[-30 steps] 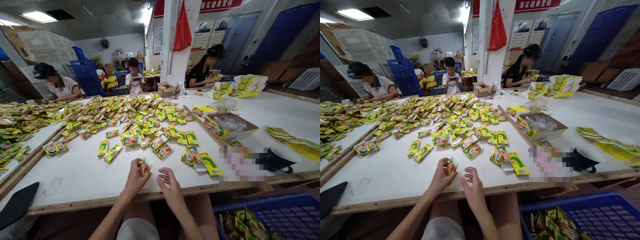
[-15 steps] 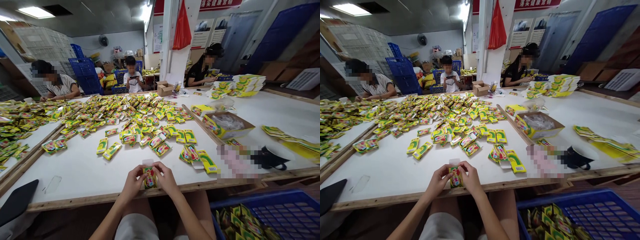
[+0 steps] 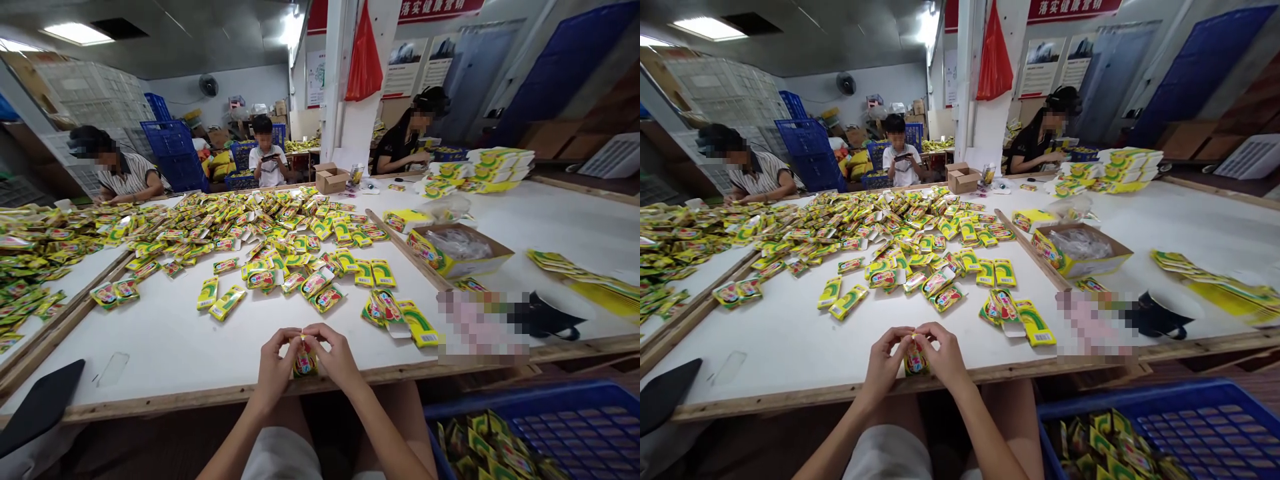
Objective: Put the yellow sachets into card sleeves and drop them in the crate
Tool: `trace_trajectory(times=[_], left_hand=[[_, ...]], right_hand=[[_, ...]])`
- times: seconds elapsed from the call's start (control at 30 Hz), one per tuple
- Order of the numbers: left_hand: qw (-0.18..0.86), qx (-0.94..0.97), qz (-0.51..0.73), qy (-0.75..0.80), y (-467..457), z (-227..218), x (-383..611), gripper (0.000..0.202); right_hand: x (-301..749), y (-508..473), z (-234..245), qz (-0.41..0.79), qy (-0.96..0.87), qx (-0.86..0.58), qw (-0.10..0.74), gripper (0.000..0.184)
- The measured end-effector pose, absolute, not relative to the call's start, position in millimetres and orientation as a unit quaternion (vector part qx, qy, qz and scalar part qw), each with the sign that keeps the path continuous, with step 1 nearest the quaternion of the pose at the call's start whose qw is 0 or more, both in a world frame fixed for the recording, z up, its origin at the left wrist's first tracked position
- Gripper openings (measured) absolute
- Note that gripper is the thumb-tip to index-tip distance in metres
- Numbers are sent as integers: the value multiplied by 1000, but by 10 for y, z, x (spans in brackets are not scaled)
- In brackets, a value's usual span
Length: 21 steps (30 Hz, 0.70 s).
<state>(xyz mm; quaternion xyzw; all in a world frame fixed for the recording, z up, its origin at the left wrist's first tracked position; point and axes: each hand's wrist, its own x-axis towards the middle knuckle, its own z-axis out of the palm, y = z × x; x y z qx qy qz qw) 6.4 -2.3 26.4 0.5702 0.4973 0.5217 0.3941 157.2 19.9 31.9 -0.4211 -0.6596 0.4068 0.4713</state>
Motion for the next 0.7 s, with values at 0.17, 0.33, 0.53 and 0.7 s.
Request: trace_trajectory(times=[0.17,0.33,0.53,0.7], left_hand=[[402,542,531,513,75,271,77,22],[421,530,534,506,133,202,42,21],[422,582,502,481,17,188,-29,20],[263,678,468,502,367,318,-338,22]], right_hand=[[1514,268,385,390,-654,-457,459,15],[1518,308,369,390,-656,-466,448,17],[1485,184,296,438,-642,-419,470,17],[2320,-71,450,271,-635,-538,484,28]])
